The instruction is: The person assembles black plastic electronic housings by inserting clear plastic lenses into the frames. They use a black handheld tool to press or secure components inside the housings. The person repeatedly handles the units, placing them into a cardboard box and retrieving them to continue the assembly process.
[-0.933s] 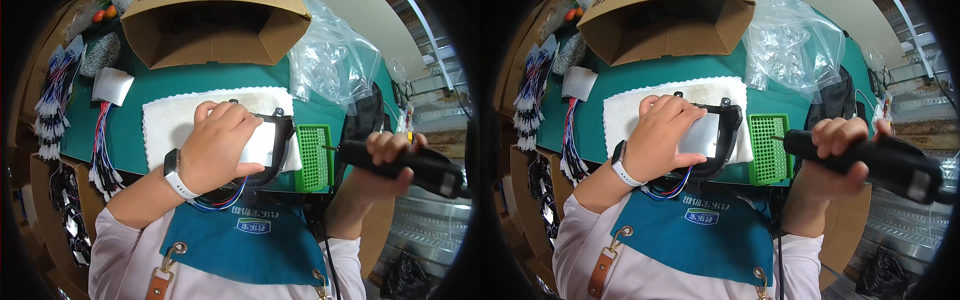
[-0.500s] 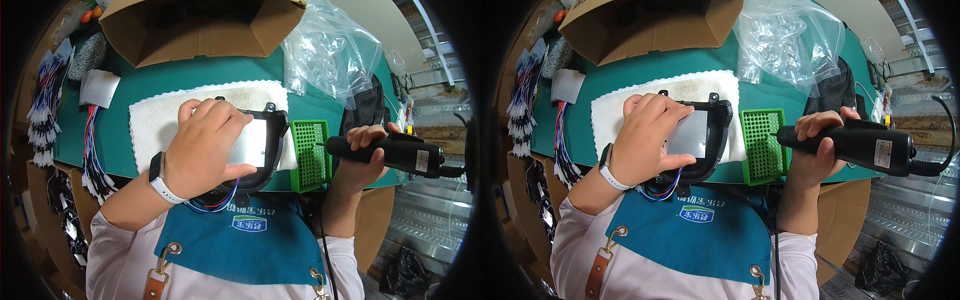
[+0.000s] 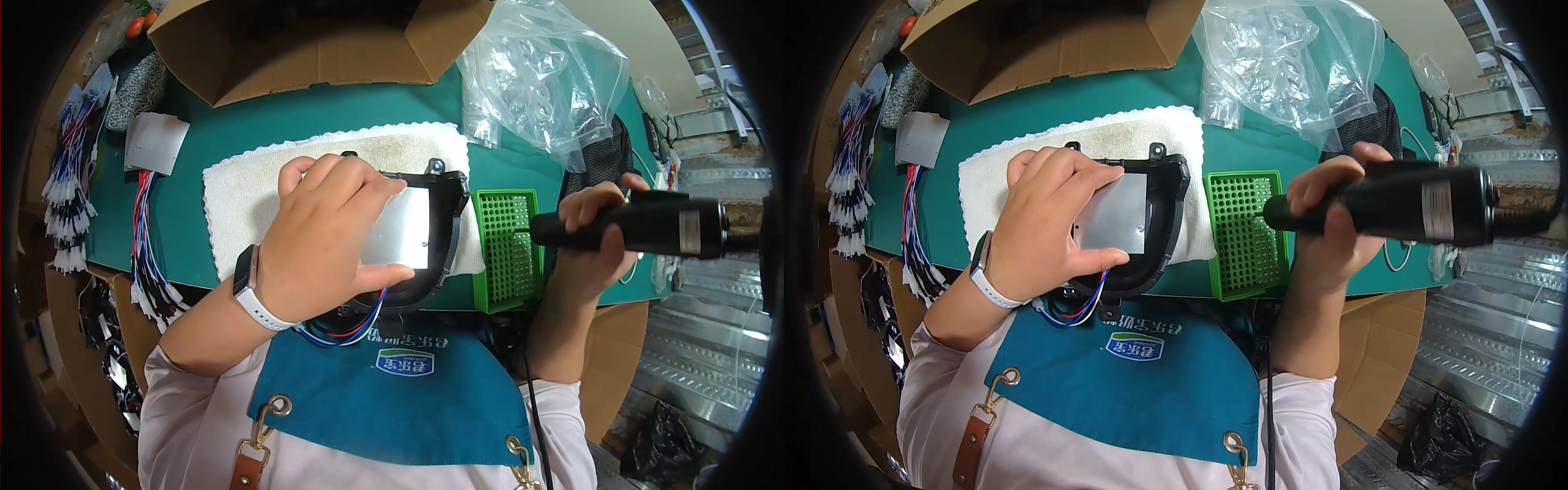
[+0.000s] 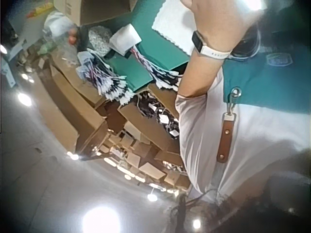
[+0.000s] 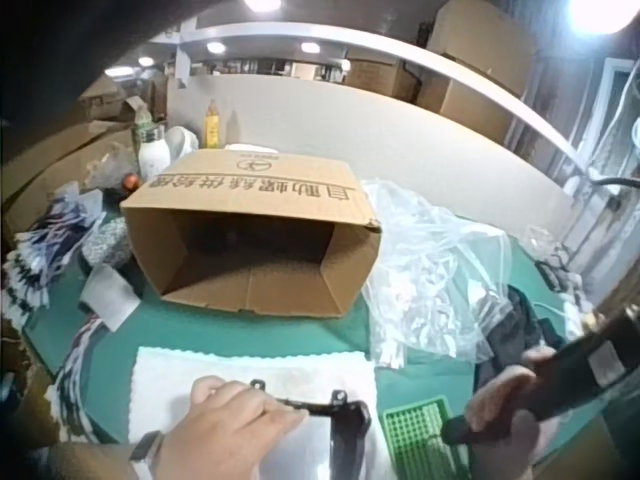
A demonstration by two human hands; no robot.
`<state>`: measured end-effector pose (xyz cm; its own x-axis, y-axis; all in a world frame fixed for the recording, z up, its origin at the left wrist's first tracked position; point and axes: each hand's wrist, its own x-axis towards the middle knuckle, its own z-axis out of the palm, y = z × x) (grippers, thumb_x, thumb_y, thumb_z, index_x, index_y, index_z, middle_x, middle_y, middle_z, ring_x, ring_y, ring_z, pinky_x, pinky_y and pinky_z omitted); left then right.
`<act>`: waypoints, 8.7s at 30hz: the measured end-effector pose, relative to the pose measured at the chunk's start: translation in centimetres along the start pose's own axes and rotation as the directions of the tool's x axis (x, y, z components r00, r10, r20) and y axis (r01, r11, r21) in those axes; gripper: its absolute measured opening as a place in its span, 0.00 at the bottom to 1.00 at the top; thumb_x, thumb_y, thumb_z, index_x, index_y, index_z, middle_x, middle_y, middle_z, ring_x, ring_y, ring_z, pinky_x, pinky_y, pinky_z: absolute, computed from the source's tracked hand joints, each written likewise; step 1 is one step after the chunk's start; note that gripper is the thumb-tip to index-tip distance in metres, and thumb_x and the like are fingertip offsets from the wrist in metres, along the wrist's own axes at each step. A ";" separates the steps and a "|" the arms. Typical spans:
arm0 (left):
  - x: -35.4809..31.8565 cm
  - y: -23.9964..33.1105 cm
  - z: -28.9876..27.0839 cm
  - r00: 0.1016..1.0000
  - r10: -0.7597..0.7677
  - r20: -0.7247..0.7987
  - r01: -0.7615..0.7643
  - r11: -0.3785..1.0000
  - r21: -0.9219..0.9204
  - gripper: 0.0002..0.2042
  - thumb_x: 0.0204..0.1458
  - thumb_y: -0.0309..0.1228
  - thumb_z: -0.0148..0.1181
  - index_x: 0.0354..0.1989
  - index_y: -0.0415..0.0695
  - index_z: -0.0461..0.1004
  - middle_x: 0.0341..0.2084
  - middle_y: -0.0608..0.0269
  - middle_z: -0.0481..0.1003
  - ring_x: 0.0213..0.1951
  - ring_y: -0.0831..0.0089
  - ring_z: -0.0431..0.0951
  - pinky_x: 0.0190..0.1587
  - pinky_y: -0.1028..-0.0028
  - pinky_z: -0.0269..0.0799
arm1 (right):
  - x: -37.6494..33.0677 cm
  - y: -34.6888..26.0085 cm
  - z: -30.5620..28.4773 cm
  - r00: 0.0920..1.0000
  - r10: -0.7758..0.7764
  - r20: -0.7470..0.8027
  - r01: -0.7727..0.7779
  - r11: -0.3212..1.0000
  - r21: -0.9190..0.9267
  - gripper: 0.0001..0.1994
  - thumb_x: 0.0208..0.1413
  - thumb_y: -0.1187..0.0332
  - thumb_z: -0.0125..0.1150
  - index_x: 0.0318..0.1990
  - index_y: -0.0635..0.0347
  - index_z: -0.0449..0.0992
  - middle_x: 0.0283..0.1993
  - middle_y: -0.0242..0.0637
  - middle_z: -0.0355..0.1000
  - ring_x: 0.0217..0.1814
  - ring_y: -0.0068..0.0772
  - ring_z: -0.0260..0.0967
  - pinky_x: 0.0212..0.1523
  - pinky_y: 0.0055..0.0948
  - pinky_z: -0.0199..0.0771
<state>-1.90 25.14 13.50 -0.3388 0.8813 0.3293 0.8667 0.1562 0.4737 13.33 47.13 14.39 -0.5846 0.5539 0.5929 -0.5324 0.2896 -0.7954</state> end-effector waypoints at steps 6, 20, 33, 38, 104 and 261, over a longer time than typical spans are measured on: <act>-0.3 1.3 0.3 0.999 -0.048 -0.022 0.049 0.998 0.039 0.33 0.23 0.43 0.69 0.43 0.42 0.69 0.36 0.61 0.67 0.41 0.64 0.66 0.49 0.63 0.51 | -2.1 -0.5 3.0 0.912 -0.098 -0.398 0.004 0.973 -0.230 0.26 0.50 0.71 0.52 0.55 0.64 0.50 0.29 0.37 0.62 0.29 0.27 0.61 0.37 0.29 0.65; -5.1 -0.1 0.2 0.992 0.122 0.029 -0.123 0.992 0.037 0.35 0.19 0.40 0.69 0.47 0.62 0.71 0.56 0.58 0.61 0.58 0.63 0.59 0.52 0.63 0.50 | 0.4 -6.8 5.6 0.992 -0.094 -0.087 0.122 0.902 0.415 0.25 0.40 0.64 0.57 0.48 0.66 0.63 0.29 0.30 0.56 0.26 0.21 0.55 0.31 0.22 0.57; -5.2 -0.6 2.7 0.949 0.139 -0.284 -0.144 0.990 0.006 0.12 0.45 0.34 0.53 0.40 0.57 0.76 0.48 0.56 0.69 0.50 0.70 0.69 0.48 0.73 0.58 | -0.2 -3.7 12.7 0.968 -0.025 0.249 -0.055 0.950 0.306 0.26 0.41 0.61 0.59 0.49 0.61 0.63 0.27 0.27 0.56 0.23 0.18 0.53 0.29 0.21 0.55; -5.2 -0.7 3.0 0.939 0.139 -0.314 -0.146 0.989 0.002 0.13 0.46 0.34 0.51 0.41 0.57 0.75 0.48 0.55 0.69 0.50 0.70 0.69 0.49 0.71 0.58 | -0.5 -3.0 13.3 0.983 -0.049 0.178 -0.004 0.958 0.286 0.25 0.41 0.61 0.58 0.49 0.61 0.63 0.27 0.27 0.56 0.23 0.17 0.53 0.28 0.21 0.54; -53.2 -15.7 -23.5 -0.292 -0.782 -0.550 0.906 -0.043 -0.420 0.19 0.48 0.41 0.53 0.42 0.37 0.73 0.42 0.48 0.73 0.50 0.58 0.70 0.52 0.69 0.62 | -5.4 0.8 -23.3 0.958 -0.004 -0.287 -0.283 0.160 -0.946 0.21 0.47 0.66 0.60 0.46 0.71 0.66 0.43 0.54 0.68 0.43 0.45 0.67 0.47 0.35 0.67; 16.1 1.9 5.4 0.698 -0.316 0.642 0.715 0.271 -0.644 0.18 0.50 0.34 0.52 0.46 0.37 0.63 0.30 0.62 0.71 0.26 0.80 0.70 0.27 0.82 0.67 | 4.0 2.6 -29.8 0.843 0.114 -0.526 -0.480 -0.285 -0.830 0.18 0.41 0.58 0.60 0.39 0.59 0.74 0.40 0.45 0.73 0.43 0.44 0.70 0.43 0.37 0.69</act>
<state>-3.75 42.07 15.27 -0.2753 0.8524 -0.4446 -0.2433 0.3856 0.8900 27.87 73.29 10.97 -0.2307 0.9106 0.3429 0.9403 0.2993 -0.1620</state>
